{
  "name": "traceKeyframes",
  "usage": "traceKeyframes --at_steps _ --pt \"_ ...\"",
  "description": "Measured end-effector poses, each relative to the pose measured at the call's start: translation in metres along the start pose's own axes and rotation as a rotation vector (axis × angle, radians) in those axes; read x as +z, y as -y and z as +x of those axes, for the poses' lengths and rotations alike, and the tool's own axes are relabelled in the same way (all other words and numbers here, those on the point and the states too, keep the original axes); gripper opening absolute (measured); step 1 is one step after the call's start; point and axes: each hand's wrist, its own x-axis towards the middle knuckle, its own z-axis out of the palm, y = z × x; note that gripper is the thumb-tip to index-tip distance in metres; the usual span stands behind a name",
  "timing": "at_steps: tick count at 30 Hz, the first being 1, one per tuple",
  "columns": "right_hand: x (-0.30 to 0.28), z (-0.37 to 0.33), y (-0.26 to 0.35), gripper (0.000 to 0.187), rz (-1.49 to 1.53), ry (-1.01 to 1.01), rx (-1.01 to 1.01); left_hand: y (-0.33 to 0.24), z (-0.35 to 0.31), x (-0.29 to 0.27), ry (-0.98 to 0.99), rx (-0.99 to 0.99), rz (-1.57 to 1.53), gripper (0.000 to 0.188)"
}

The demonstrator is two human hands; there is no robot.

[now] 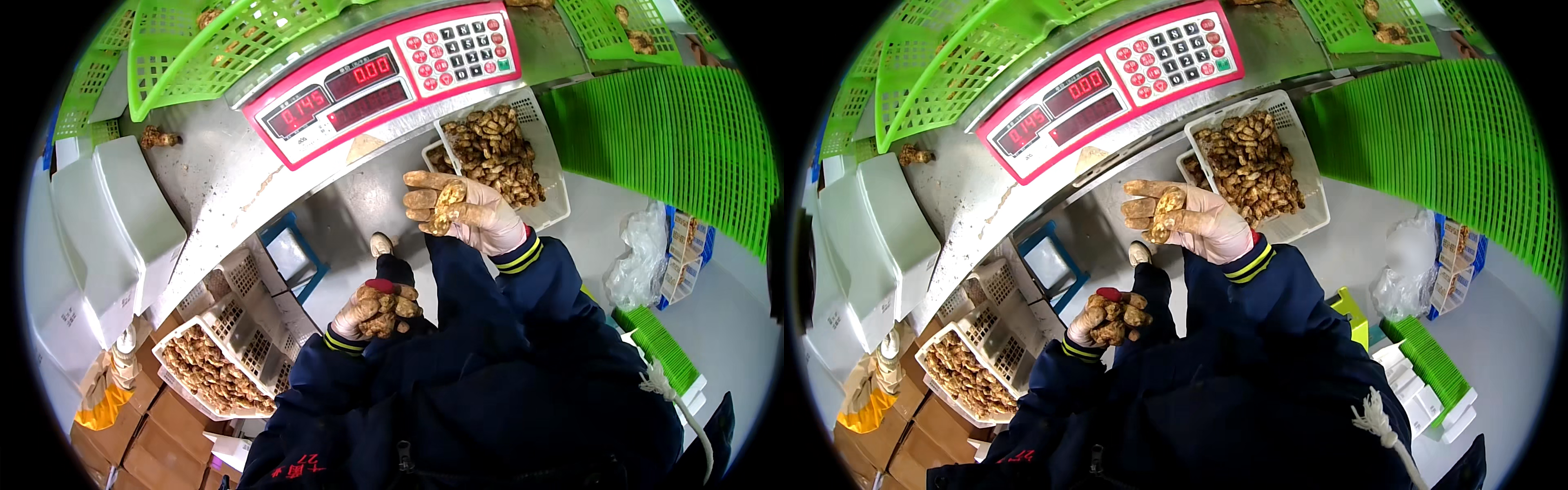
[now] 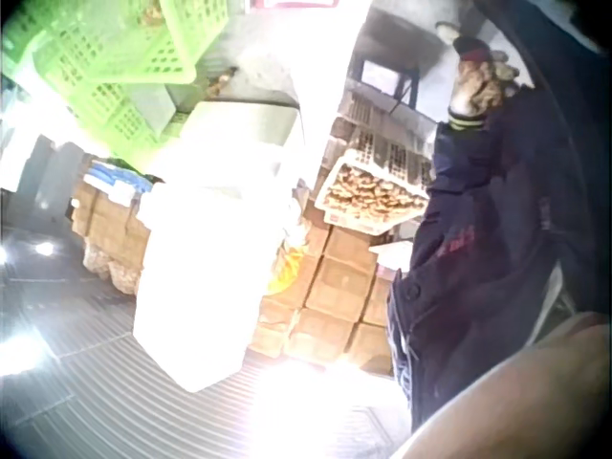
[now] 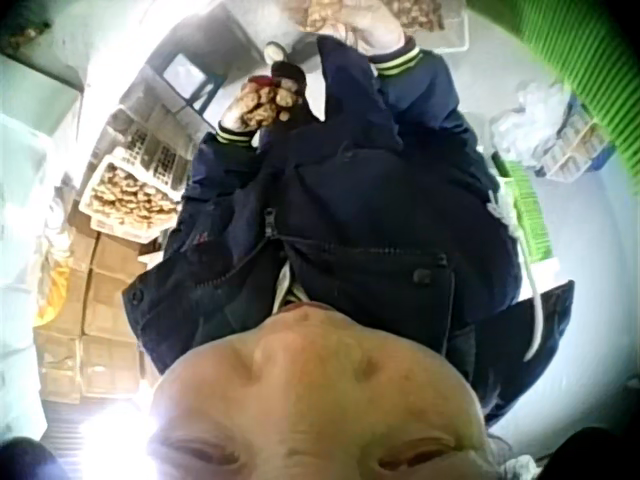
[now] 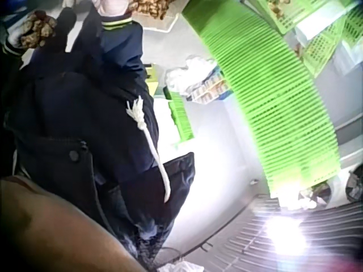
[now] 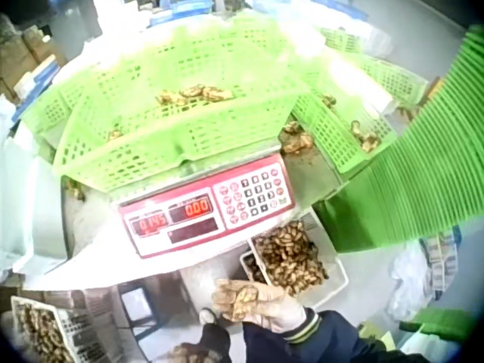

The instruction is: The person sorts agricultural produce into different baskets by hand, weighing some items on a digital scale and moving plastic containers around a workspace.

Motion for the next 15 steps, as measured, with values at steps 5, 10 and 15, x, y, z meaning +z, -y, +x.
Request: traceKeyframes --at_steps 5,10,15 --pt "0.004 -0.010 -0.013 0.059 -0.124 -0.082 -0.110 0.007 -0.003 -0.005 0.083 -0.112 -0.061 0.063" --pt "0.006 -0.017 -0.024 0.055 -0.246 -0.232 -0.167 0.008 -0.004 -0.007 0.106 -0.165 -0.075 0.063" --pt "0.011 -0.017 -0.030 0.042 -0.397 -0.457 -0.126 0.009 -0.008 -0.010 0.071 -0.197 -0.057 0.062"
